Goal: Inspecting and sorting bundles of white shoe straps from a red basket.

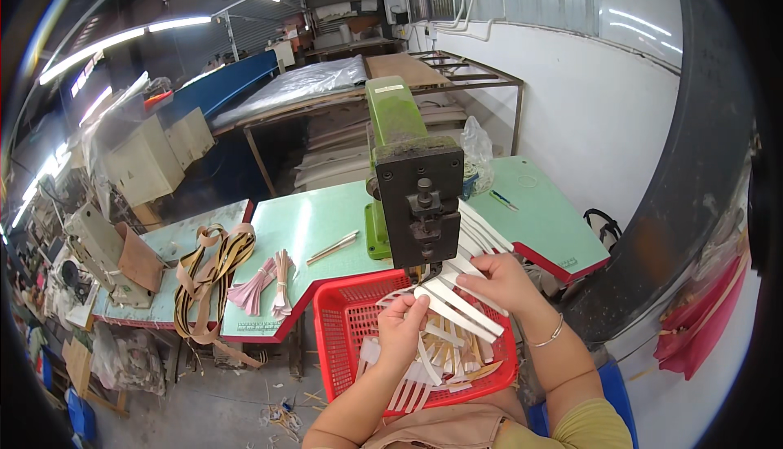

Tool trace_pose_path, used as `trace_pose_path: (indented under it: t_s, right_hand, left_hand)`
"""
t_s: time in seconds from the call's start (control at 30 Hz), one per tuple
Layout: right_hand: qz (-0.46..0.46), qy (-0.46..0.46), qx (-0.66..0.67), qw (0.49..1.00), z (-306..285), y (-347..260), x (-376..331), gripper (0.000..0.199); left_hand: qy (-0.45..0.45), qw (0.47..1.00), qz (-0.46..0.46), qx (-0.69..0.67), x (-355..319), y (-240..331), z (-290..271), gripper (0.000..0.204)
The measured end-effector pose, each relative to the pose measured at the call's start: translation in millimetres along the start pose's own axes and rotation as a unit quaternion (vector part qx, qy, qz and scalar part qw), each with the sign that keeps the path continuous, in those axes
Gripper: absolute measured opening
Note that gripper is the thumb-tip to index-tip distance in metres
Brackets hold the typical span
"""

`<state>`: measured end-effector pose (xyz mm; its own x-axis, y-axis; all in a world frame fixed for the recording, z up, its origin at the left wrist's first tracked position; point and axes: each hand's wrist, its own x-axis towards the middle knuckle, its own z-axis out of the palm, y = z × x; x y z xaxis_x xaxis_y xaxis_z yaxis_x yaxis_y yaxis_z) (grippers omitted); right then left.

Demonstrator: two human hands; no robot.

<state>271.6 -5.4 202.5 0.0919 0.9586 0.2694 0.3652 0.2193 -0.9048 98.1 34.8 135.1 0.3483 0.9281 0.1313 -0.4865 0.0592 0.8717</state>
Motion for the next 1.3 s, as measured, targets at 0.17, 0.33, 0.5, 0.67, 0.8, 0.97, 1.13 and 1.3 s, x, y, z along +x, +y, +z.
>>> trace_pose_path:
  t_s: [0.17, 0.33, 0.5, 0.67, 0.8, 0.97, 1.13, 1.3]
  right_hand:
    - [-0.011, -0.022, -0.123, 0.992, -10, -21, 17, 0.026]
    - [-0.06, -0.088, -0.183, 0.977, -14, -29, 33, 0.021]
    - [-0.115, -0.088, -0.19, 0.971, -7, -17, 46, 0.018]
    - [-0.181, -0.068, -0.242, 0.951, -1, -19, 50, 0.018]
    - [-0.243, -0.06, -0.302, 0.92, -3, -15, 57, 0.015]
    - [-0.22, -0.084, -0.316, 0.919, -4, -7, 63, 0.016]
    - [-0.192, -0.098, -0.253, 0.943, 6, -11, 65, 0.024]
    - [-0.227, -0.067, -0.151, 0.96, 20, -11, 67, 0.026]
  left_hand:
    - [0.009, 1.0, -0.018, -0.001, -1, 5, 6, 0.011]
    - [0.008, 1.0, -0.015, 0.013, -1, 6, 8, 0.013]
    - [0.004, 1.0, 0.004, 0.026, 0, 5, 7, 0.017]
    - [0.014, 0.999, 0.01, 0.038, 0, 6, 9, 0.02]
    - [0.011, 0.999, 0.007, 0.049, -1, 6, 10, 0.019]
    - [0.025, 0.999, 0.006, 0.03, -1, 6, 10, 0.016]
    - [0.038, 0.999, 0.03, 0.002, -1, 7, 3, 0.016]
    - [0.056, 0.997, 0.047, -0.017, 1, 6, -4, 0.014]
